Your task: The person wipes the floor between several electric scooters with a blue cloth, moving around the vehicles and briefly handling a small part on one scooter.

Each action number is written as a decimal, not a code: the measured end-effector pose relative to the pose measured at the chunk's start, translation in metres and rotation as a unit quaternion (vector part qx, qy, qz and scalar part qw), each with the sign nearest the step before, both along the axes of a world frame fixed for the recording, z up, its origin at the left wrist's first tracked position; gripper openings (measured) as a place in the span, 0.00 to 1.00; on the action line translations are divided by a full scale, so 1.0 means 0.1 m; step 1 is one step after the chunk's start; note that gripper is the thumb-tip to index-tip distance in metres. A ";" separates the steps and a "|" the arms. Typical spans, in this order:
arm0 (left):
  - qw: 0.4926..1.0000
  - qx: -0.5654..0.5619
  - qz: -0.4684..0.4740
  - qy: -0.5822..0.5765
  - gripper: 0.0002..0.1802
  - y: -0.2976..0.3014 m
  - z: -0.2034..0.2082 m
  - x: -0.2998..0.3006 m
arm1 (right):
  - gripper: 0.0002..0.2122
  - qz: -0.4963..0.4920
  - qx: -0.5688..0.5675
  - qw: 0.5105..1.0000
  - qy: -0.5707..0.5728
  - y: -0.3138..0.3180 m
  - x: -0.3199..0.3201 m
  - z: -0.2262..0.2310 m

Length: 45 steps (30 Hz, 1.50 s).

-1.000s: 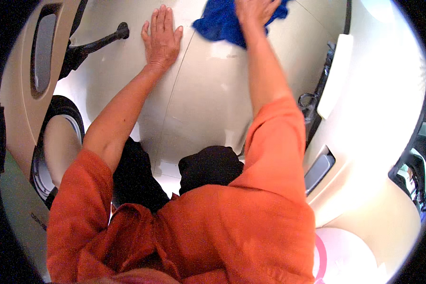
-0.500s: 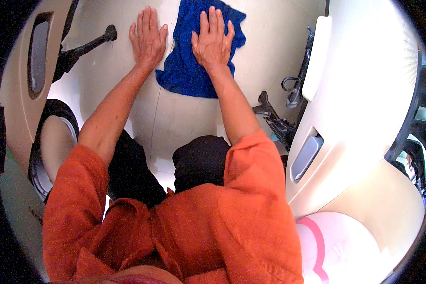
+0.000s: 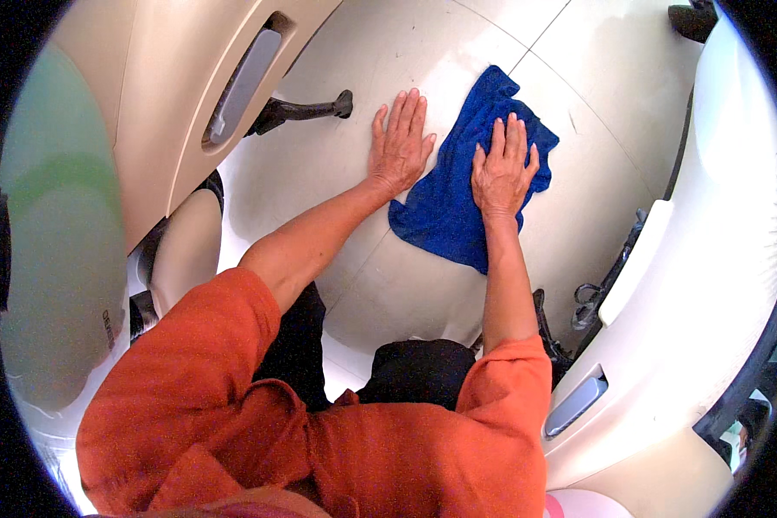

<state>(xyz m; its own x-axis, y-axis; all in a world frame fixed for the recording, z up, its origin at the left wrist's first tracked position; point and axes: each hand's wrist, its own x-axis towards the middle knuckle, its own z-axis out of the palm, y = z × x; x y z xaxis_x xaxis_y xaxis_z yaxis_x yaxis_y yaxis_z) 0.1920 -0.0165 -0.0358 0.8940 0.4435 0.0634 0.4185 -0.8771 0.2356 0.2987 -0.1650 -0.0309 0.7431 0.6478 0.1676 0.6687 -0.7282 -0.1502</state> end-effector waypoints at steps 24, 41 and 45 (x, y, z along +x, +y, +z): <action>0.998 -0.012 -0.006 0.062 0.37 -0.02 0.01 -0.02 | 0.28 -0.138 0.041 0.985 -0.098 2.04 1.84 -0.53; 0.991 0.012 -0.017 0.129 0.36 0.06 0.15 0.01 | 0.30 0.237 -0.035 0.971 0.011 2.71 0.72 -0.11; 1.000 -0.022 -0.013 0.015 0.35 0.03 0.00 0.03 | 0.30 0.094 0.065 0.991 -0.073 2.32 1.27 -0.32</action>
